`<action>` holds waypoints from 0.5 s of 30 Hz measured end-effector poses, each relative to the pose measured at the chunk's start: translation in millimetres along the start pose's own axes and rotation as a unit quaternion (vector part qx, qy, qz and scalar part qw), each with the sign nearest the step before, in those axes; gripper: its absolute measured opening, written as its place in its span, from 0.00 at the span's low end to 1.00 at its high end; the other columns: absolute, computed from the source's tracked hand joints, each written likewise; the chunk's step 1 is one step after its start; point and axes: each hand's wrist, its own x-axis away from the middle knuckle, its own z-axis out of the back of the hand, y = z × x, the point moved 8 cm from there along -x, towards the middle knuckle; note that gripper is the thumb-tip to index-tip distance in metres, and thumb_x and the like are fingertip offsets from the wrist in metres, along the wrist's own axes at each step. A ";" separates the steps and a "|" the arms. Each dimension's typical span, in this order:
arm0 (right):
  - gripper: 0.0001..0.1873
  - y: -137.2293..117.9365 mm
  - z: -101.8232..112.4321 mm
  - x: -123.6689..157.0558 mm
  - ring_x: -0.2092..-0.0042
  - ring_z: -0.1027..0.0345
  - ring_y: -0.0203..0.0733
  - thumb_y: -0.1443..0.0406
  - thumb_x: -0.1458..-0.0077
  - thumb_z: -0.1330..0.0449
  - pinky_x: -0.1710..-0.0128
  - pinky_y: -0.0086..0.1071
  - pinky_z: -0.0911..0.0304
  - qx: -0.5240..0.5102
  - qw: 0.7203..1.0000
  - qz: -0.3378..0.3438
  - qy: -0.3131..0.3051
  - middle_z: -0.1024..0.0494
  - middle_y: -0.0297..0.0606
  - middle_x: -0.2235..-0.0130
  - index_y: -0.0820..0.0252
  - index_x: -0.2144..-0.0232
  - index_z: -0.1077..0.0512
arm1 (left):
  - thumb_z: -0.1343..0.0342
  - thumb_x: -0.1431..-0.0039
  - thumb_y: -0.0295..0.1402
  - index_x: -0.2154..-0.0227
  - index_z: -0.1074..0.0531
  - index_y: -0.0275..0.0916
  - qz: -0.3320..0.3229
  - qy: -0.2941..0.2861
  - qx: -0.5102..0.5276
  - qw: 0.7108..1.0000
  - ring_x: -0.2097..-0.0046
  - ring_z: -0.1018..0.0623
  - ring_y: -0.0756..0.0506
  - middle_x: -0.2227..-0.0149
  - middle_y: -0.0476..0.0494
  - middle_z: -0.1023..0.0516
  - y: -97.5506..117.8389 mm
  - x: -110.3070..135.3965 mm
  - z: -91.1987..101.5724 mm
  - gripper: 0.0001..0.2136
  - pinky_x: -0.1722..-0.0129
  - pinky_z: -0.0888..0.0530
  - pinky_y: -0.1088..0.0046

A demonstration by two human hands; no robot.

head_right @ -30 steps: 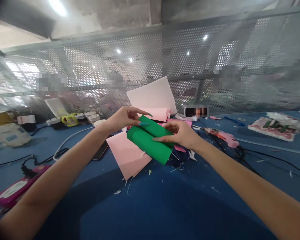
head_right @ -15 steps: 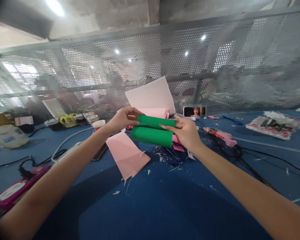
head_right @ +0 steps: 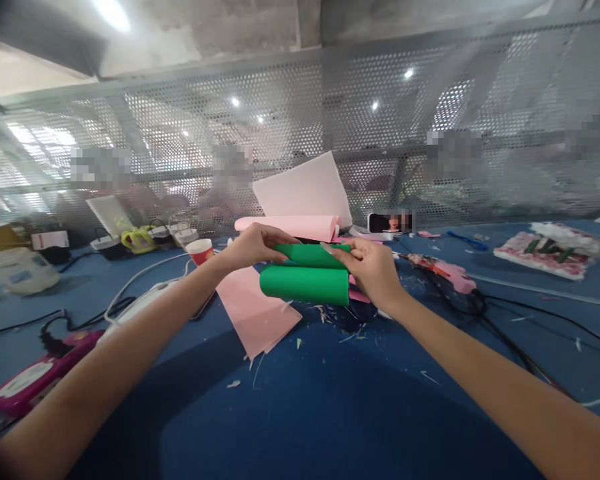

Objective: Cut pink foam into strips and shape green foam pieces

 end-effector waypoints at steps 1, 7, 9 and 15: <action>0.21 0.1 0.0 0.0 0.73 0.30 0.44 0.49 0.53 0.40 0.79 0.33 0.39 -0.007 1.000 -0.003 0.001 0.23 0.39 0.75 0.60 0.68 0.27 | 0.35 0.60 0.27 0.63 0.23 0.34 0.002 0.014 -0.004 1.000 0.63 0.22 0.47 0.64 0.40 0.20 -1.3 -0.5 1.9 0.16 0.67 0.25 0.75; 0.20 3.5 0.3 -1.6 0.70 0.28 0.47 0.49 0.53 0.40 0.76 0.35 0.36 -0.031 0.999 -0.014 -0.008 0.22 0.40 0.74 0.59 0.68 0.27 | 0.36 0.58 0.27 0.67 0.22 0.35 0.002 0.067 0.012 0.998 0.67 0.22 0.50 0.67 0.42 0.20 -3.7 -0.8 9.4 0.12 0.68 0.25 0.76; 0.20 5.1 1.1 -2.1 0.70 0.28 0.47 0.50 0.56 0.36 0.74 0.36 0.35 -0.036 0.999 -0.013 -0.006 0.22 0.39 0.74 0.59 0.67 0.27 | 0.36 0.58 0.26 0.67 0.22 0.35 -0.002 0.079 0.008 0.997 0.68 0.22 0.50 0.67 0.43 0.19 -3.2 -0.3 10.6 0.11 0.68 0.25 0.76; 0.20 5.5 -5.2 -0.9 0.73 0.29 0.43 0.54 0.61 0.32 0.74 0.35 0.35 -0.118 0.992 -0.036 -0.023 0.22 0.36 0.74 0.59 0.66 0.28 | 0.37 0.55 0.28 0.67 0.22 0.35 -0.012 0.087 0.018 0.996 0.65 0.21 0.48 0.66 0.42 0.19 -2.8 -0.3 9.8 0.10 0.66 0.25 0.75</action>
